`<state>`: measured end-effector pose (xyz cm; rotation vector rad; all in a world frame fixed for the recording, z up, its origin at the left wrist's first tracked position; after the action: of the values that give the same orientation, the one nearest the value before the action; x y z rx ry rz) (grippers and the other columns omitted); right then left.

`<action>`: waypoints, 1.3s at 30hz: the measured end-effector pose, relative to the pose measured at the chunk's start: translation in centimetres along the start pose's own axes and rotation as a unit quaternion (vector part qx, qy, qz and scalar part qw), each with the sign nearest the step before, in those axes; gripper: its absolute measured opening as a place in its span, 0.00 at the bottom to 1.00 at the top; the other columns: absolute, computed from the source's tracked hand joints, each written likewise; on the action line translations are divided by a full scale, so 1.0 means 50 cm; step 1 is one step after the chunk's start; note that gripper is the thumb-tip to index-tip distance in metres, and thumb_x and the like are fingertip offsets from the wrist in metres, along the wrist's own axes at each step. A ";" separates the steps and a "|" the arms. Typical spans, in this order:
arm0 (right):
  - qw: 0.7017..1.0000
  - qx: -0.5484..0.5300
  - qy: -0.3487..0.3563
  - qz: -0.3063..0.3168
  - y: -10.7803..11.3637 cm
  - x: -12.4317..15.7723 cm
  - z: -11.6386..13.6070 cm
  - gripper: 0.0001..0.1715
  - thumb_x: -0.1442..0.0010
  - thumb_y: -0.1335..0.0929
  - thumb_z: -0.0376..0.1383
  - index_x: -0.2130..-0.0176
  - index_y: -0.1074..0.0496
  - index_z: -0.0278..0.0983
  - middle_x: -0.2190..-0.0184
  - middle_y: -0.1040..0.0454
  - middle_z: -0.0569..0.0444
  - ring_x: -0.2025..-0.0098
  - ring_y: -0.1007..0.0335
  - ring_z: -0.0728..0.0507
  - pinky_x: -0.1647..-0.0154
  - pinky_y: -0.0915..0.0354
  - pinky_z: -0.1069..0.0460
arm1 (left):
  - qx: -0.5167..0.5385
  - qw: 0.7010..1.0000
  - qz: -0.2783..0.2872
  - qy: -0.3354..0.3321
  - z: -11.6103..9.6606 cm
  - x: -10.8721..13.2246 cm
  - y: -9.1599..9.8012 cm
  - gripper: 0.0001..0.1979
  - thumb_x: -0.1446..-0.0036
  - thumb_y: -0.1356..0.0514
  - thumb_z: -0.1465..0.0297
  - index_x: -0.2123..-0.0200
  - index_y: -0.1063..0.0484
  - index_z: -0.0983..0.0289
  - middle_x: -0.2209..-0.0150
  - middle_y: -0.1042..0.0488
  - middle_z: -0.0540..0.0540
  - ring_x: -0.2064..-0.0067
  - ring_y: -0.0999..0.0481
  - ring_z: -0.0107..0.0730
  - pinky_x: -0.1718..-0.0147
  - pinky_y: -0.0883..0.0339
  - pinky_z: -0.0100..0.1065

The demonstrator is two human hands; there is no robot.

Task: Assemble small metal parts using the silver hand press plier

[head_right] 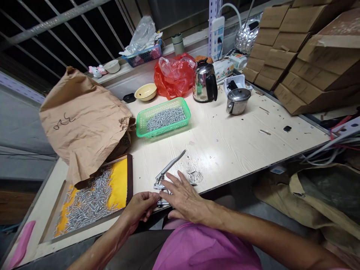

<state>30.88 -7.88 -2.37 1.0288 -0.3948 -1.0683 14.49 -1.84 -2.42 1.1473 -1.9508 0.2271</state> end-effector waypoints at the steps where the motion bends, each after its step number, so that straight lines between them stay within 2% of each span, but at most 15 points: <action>1: 1.000 0.003 0.000 0.000 -0.008 -0.002 0.003 0.37 0.45 0.30 0.43 0.40 0.43 0.36 0.38 0.45 0.44 0.34 0.66 0.35 0.36 0.67 0.34 | -0.003 1.000 -0.001 0.000 0.000 0.000 0.000 0.23 0.59 0.38 0.50 0.78 0.37 0.64 0.88 0.42 0.41 0.88 0.48 0.16 0.90 0.54 0.21; 4: 1.000 0.006 -0.011 -0.003 -0.020 -0.003 0.008 0.33 0.43 0.31 0.41 0.41 0.42 0.36 0.39 0.43 0.45 0.34 0.65 0.36 0.36 0.70 0.34 | -0.011 1.000 -0.007 0.007 0.001 0.001 -0.001 0.24 0.60 0.38 0.49 0.78 0.37 0.64 0.89 0.42 0.42 0.88 0.47 0.16 0.90 0.55 0.21; 7: 1.000 -0.001 -0.013 -0.006 -0.016 0.000 0.007 0.36 0.44 0.31 0.42 0.40 0.43 0.37 0.39 0.44 0.45 0.34 0.65 0.37 0.35 0.69 0.35 | -0.013 1.000 -0.010 0.011 0.002 0.000 -0.001 0.23 0.61 0.38 0.49 0.78 0.37 0.64 0.89 0.42 0.42 0.88 0.47 0.17 0.90 0.56 0.22; 10: 1.000 -0.013 -0.009 -0.005 0.004 -0.003 -0.010 0.42 0.45 0.31 0.47 0.38 0.47 0.37 0.36 0.50 0.43 0.33 0.68 0.38 0.35 0.65 0.39 | -0.015 1.000 -0.005 0.013 0.000 -0.001 -0.002 0.22 0.61 0.37 0.50 0.77 0.36 0.64 0.88 0.43 0.41 0.88 0.48 0.17 0.90 0.56 0.22; 14: 0.998 0.015 -0.060 0.009 0.039 -0.023 -0.072 0.56 0.53 0.28 0.53 0.37 0.50 0.31 0.34 0.60 0.35 0.33 0.76 0.34 0.36 0.67 0.37 | -0.015 1.000 -0.005 0.020 -0.004 0.003 -0.004 0.22 0.61 0.36 0.51 0.76 0.34 0.65 0.88 0.43 0.41 0.87 0.47 0.17 0.90 0.56 0.21; 17: 0.995 0.048 -0.070 0.059 0.055 -0.036 -0.112 0.62 0.59 0.26 0.55 0.37 0.50 0.27 0.35 0.58 0.31 0.33 0.75 0.31 0.36 0.70 0.35 | -0.012 0.999 -0.012 0.031 -0.005 0.006 -0.005 0.23 0.63 0.36 0.50 0.75 0.34 0.65 0.87 0.42 0.41 0.88 0.48 0.16 0.91 0.56 0.21; 21: 0.991 0.073 -0.059 0.095 0.066 -0.044 -0.127 0.58 0.57 0.26 0.53 0.38 0.47 0.27 0.38 0.50 0.32 0.34 0.64 0.29 0.37 0.68 0.33 | -0.006 0.999 -0.018 0.029 -0.005 0.006 -0.006 0.24 0.64 0.36 0.50 0.75 0.34 0.65 0.87 0.42 0.41 0.87 0.47 0.16 0.91 0.56 0.21; 26: 0.995 0.078 -0.040 0.049 0.071 -0.048 -0.122 0.54 0.57 0.26 0.51 0.41 0.45 0.28 0.43 0.41 0.35 0.39 0.52 0.32 0.38 0.62 0.32 | -0.005 1.000 -0.020 0.023 -0.003 0.005 -0.007 0.22 0.62 0.36 0.51 0.77 0.35 0.65 0.87 0.42 0.41 0.87 0.47 0.16 0.90 0.56 0.21; 35: 0.997 0.068 -0.028 0.007 0.062 -0.040 -0.121 0.44 0.51 0.27 0.45 0.41 0.43 0.32 0.50 0.35 0.42 0.46 0.44 0.37 0.39 0.59 0.33 | -0.024 0.998 -0.038 0.032 0.002 0.012 -0.009 0.22 0.60 0.38 0.50 0.78 0.36 0.64 0.88 0.42 0.42 0.87 0.47 0.17 0.89 0.56 0.22; 39: 0.997 0.068 -0.024 0.004 0.064 -0.038 -0.117 0.41 0.49 0.27 0.42 0.41 0.43 0.33 0.53 0.34 0.45 0.50 0.41 0.39 0.38 0.59 0.35 | -0.075 0.996 -0.054 0.002 0.008 0.020 0.001 0.21 0.53 0.43 0.50 0.75 0.34 0.63 0.86 0.40 0.43 0.87 0.45 0.20 0.88 0.51 0.25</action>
<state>35.83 -3.02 -2.27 1.1218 -0.5167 -1.0719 14.00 -2.66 -1.95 1.1490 -1.8622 0.0240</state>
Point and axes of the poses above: each hand's wrist, its own x-axis away from the middle knuckle, its own y-axis out of the back of the hand, z = x × y, the point moved 3 cm from there along -x, towards the middle knuckle
